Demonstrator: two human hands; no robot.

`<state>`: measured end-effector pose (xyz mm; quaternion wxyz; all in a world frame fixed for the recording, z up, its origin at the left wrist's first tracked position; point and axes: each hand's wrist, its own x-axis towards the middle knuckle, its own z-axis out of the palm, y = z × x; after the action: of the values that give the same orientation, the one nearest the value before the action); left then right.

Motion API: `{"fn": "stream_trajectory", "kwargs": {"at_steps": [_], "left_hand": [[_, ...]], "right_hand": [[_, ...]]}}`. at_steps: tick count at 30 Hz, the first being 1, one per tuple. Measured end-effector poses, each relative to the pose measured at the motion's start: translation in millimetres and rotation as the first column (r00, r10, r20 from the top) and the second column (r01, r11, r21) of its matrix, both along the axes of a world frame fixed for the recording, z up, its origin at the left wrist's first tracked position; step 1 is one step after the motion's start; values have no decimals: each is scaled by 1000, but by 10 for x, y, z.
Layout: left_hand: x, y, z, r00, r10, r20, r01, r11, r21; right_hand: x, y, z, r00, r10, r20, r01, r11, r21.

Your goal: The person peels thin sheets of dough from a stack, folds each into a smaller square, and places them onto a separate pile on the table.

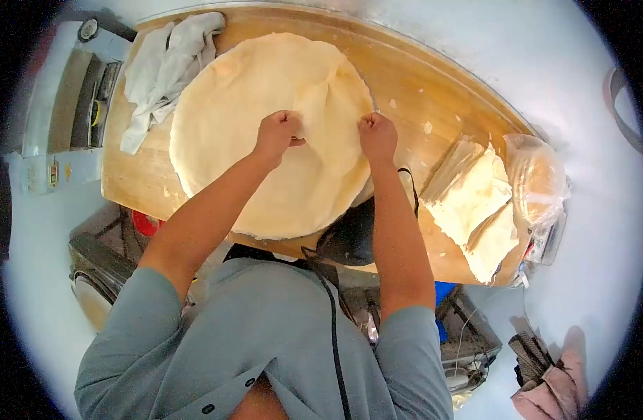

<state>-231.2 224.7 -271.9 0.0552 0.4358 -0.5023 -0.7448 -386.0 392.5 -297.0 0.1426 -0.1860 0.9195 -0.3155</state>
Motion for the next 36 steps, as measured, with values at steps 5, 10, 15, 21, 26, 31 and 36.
{"fn": "stream_trajectory", "kwargs": {"at_steps": [5, 10, 15, 21, 26, 31, 36], "left_hand": [[-28, -31, -38, 1000, -22, -11, 22, 1000, 3], [-117, 15, -65, 997, -70, -46, 66, 995, -78], [-64, -84, -16, 1000, -9, 3, 9, 999, 32], [31, -52, -13, 997, 9, 82, -25, 979, 200], [177, 160, -262, 951, -259, 171, 293, 932, -216], [260, -107, -162, 977, -150, 150, 175, 969, -173], [496, -707, 269, 990, -138, -10, 137, 987, -80]], "right_hand": [[447, -159, 525, 950, -102, -296, 32, 972, -234], [635, -293, 332, 937, 346, -56, -341, 937, 80], [419, 55, 52, 803, 506, 314, -567, 811, 143], [729, -90, 559, 750, 559, 353, -647, 732, 214], [922, -68, 562, 771, 556, 310, -630, 738, 242], [738, 198, 359, 794, 496, 352, -577, 798, 176], [749, 210, 371, 846, 383, 370, -452, 884, 119]]}}
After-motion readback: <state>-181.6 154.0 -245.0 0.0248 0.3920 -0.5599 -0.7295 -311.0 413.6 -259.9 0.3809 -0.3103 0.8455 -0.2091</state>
